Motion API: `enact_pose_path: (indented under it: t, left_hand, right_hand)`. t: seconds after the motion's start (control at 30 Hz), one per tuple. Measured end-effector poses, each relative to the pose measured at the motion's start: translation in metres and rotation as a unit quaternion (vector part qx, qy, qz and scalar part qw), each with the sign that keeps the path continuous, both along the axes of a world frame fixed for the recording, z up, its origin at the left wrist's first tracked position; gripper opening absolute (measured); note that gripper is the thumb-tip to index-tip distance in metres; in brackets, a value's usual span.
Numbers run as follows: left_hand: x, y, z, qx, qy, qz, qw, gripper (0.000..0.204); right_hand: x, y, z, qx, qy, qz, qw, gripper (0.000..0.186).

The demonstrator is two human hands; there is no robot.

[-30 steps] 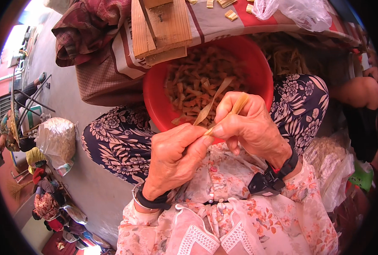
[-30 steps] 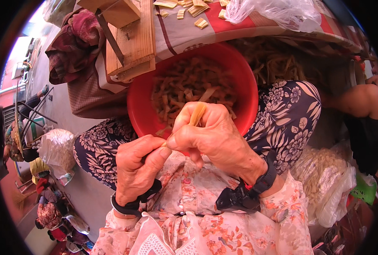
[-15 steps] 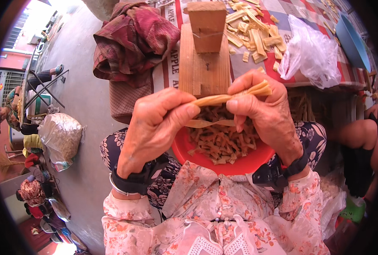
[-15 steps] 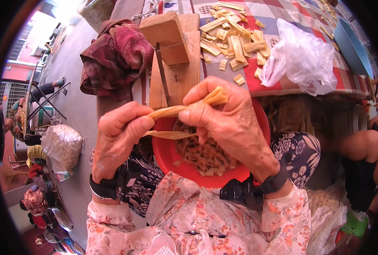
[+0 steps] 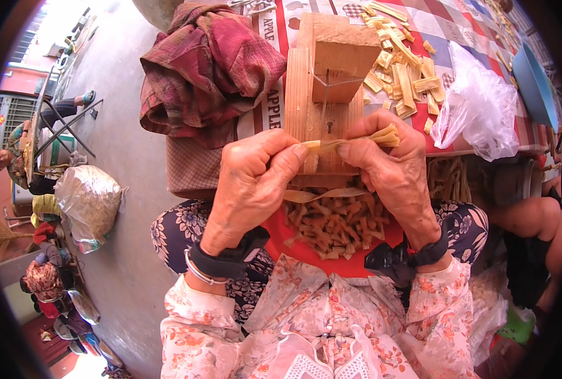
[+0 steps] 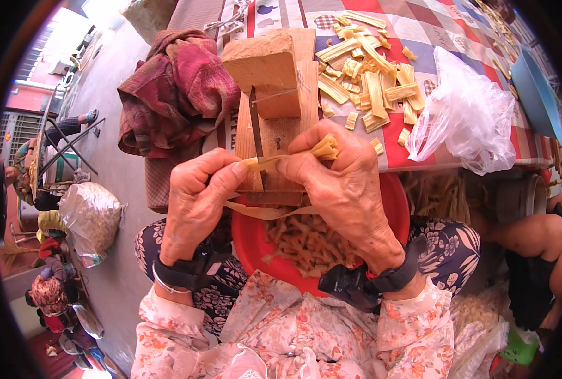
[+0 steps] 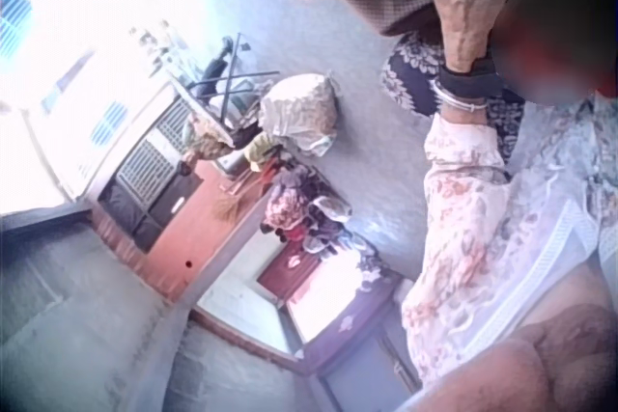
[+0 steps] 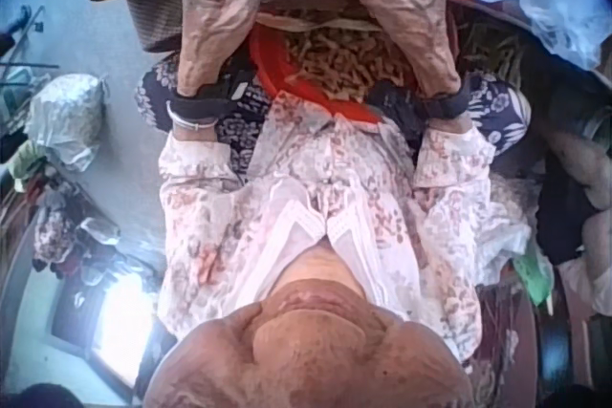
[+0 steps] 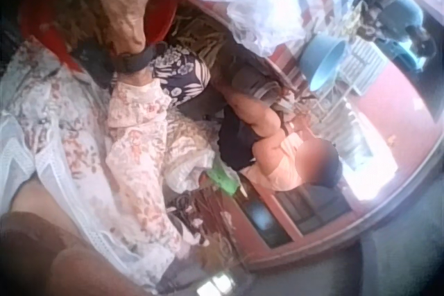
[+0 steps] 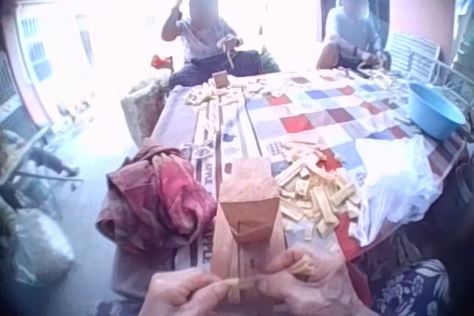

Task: The person folds long, dried plant strips into small decorative bundles by hand, using a wooden fixture on a table to secure the strips during the process and placing finished items into a red bowl.

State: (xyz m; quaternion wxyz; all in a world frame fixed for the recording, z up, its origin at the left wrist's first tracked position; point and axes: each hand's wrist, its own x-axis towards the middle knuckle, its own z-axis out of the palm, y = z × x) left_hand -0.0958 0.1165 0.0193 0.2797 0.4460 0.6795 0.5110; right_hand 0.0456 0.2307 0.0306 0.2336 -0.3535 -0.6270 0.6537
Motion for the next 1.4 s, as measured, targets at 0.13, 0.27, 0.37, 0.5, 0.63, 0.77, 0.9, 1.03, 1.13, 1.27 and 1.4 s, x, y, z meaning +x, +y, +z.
enact_pose_path:
  t: [0.13,0.27,0.37,0.5,0.63,0.77,0.9,1.03,1.13,1.27,1.4]
  left_hand:
    - [-0.003,-0.029,0.007,-0.075,-0.015,0.179,0.981,0.021]
    - [0.034,-0.058,0.027,-0.061,-0.221,0.148,0.962,0.017]
    - [0.056,-0.081,0.039,-0.009,-0.157,0.004,0.988,0.016]
    - [0.019,-0.158,0.107,0.172,-0.388,-0.143,0.894,0.011]
    - [-0.004,-0.144,0.123,0.436,-0.421,-0.35,0.714,0.017]
    - [0.038,-0.109,0.072,0.274,-0.284,-0.023,0.919,0.018]
    - [0.111,-0.069,0.031,-0.131,-0.149,-0.107,0.974,0.011]
    - [0.137,-0.071,0.006,-0.2,-0.25,-0.147,0.936,0.01]
    - [0.138,-0.077,-0.001,-0.143,-0.03,-0.267,0.952,0.009]
    - [0.125,-0.088,0.01,-0.149,0.009,-0.324,0.934,0.006]
    - [0.116,-0.089,0.02,-0.065,0.12,-0.307,0.942,0.014]
  right_hand:
    - [0.037,0.003,-0.005,-0.124,0.001,-0.048,0.991,0.007]
    - [0.064,-0.019,-0.011,-0.182,0.088,-0.011,0.979,0.02]
    - [0.084,-0.023,-0.019,-0.129,0.052,0.027,0.99,0.031]
    - [0.109,-0.015,-0.043,0.254,-0.082,0.036,0.963,0.037]
    - [0.126,-0.018,-0.028,-0.045,-0.073,-0.044,0.995,0.021]
    - [0.134,-0.029,-0.019,-0.048,-0.028,-0.039,0.998,0.016]
    - [0.135,-0.064,-0.002,0.025,0.01,0.098,0.995,0.022]
    - [0.15,-0.089,-0.003,0.172,-0.05,0.208,0.962,0.024]
    - [0.163,-0.1,-0.02,0.161,-0.052,0.217,0.961,0.017]
    - [0.169,-0.099,-0.006,-0.124,-0.054,0.247,0.96,0.014]
    - [0.162,-0.099,-0.003,-0.397,-0.035,0.216,0.891,0.018]
